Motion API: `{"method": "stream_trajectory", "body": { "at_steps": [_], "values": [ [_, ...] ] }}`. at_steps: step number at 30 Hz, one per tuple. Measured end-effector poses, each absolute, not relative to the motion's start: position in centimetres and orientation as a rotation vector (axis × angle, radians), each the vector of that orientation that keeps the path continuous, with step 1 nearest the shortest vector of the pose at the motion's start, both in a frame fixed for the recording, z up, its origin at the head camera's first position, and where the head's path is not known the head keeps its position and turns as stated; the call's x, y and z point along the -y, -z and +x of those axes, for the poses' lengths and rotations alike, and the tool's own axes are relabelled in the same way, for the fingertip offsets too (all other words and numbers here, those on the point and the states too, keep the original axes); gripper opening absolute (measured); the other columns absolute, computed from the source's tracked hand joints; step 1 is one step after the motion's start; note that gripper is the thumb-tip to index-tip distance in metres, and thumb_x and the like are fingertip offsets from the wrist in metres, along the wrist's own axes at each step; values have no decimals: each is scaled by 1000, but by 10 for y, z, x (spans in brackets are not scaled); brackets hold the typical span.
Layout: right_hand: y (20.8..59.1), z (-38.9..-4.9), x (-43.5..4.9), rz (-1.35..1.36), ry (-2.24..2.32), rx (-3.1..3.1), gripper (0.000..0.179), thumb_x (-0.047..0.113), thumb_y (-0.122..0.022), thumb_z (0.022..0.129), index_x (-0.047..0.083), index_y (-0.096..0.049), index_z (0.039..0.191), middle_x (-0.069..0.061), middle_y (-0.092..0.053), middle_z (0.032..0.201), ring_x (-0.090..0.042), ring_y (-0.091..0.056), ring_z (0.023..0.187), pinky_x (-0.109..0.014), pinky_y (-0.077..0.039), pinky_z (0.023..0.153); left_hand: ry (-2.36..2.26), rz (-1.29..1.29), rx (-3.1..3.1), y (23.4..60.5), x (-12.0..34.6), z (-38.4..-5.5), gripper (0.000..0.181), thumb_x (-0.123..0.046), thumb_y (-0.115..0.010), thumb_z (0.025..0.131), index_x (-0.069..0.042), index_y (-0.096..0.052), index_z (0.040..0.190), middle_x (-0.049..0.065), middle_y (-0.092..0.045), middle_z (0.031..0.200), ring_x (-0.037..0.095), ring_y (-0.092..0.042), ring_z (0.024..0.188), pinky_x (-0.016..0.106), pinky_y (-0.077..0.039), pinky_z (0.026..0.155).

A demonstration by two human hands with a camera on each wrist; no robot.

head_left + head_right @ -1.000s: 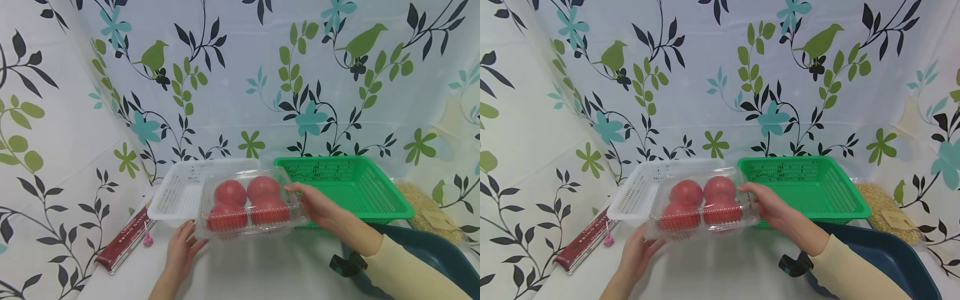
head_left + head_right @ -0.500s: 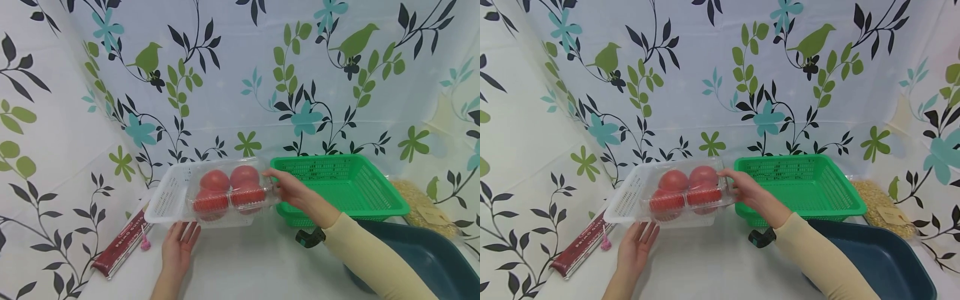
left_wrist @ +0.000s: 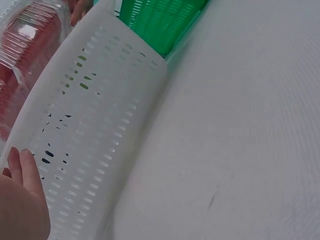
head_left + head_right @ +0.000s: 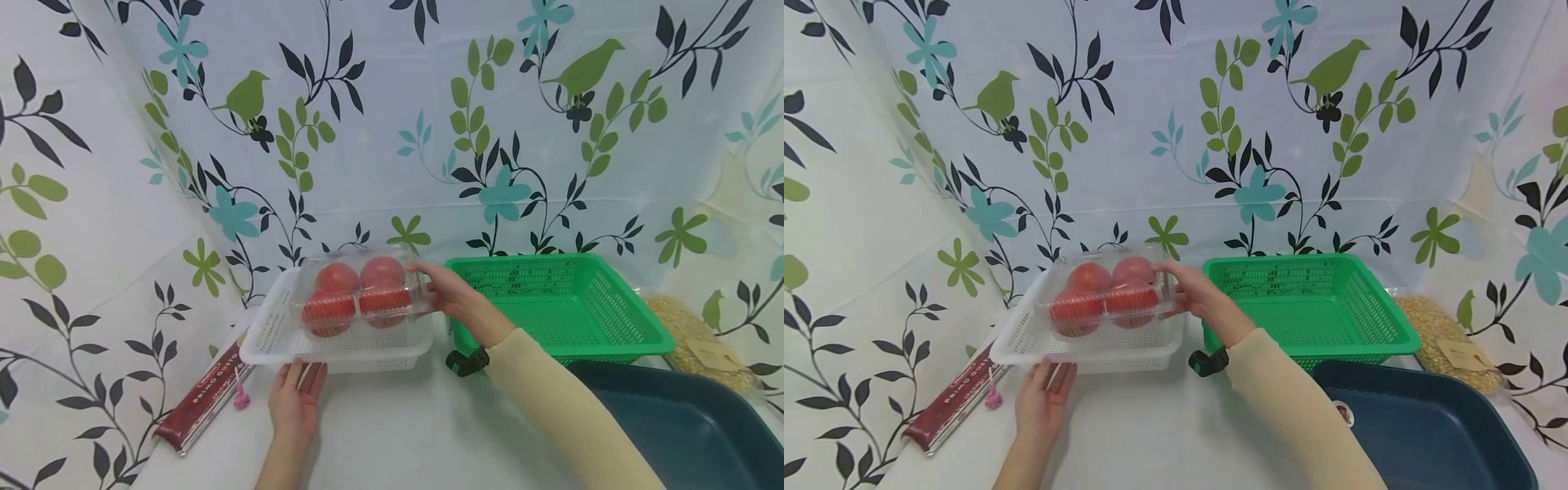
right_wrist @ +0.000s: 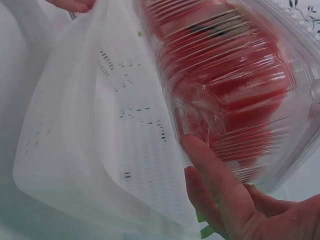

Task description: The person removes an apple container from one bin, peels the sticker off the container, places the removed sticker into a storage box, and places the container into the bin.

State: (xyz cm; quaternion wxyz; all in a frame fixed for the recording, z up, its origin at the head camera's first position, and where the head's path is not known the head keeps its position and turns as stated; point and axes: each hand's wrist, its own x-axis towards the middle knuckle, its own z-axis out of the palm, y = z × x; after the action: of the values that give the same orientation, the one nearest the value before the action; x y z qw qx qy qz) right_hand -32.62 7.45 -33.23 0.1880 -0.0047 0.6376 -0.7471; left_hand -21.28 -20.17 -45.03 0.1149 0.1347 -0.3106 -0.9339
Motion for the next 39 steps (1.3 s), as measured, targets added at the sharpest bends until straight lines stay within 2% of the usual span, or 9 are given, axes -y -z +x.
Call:
{"method": "stream_trajectory", "body": {
  "at_steps": [5, 12, 17, 23, 35, 39],
  "values": [
    [338, -339, -66, 43, 2128, -1765, 71, 38, -66, 93, 11, -35, 151, -26, -54, 129, -35, -65, 100, -55, -57, 85, 2698, 443, 883, 446, 200, -214, 23, -10, -55, 104, -2, -42, 122, 9, -66, 102, 23, -73, 89, 38, -58, 87],
    [343, -353, -55, 75, 2087, -1823, 69, 39, -69, 91, 9, -41, 148, -26, -53, 131, -39, -62, 107, -56, -58, 82, 2652, 450, 828, 448, 197, -217, 16, -5, -57, 103, -4, -43, 110, 9, -65, 91, 22, -73, 81, 38, -60, 81],
    [345, -358, -47, 113, 2091, -1824, 69, 37, -71, 89, 9, -44, 146, -27, -54, 131, -40, -65, 104, -57, -58, 79, 2630, 448, 847, 449, 197, -218, 14, -4, -56, 103, -4, -44, 110, 8, -62, 97, 20, -72, 85, 38, -60, 83],
    [352, -367, -37, 168, 2061, -1853, 77, 39, -75, 85, 11, -41, 148, -29, -46, 135, -42, -64, 103, -55, -60, 73, 2638, 452, 851, 448, 198, -219, 18, -5, -58, 102, -6, -43, 111, 8, -59, 100, 20, -70, 86, 38, -58, 87],
    [365, -376, -26, 100, 1925, -1940, 75, 41, -73, 86, 8, -44, 147, -34, -48, 135, -50, -58, 113, -54, -61, 71, 2623, 437, 869, 449, 199, -217, 14, -3, -54, 103, -6, -42, 110, 8, -60, 97, 19, -69, 83, 38, -59, 84],
    [366, -377, -21, 122, 1914, -1965, 75, 41, -74, 86, 6, -45, 146, -34, -48, 137, -53, -55, 116, -55, -60, 73, 2629, 426, 886, 448, 199, -217, 15, -4, -54, 104, -5, -41, 112, 9, -60, 98, 20, -69, 85, 39, -58, 88]
  ]
}}
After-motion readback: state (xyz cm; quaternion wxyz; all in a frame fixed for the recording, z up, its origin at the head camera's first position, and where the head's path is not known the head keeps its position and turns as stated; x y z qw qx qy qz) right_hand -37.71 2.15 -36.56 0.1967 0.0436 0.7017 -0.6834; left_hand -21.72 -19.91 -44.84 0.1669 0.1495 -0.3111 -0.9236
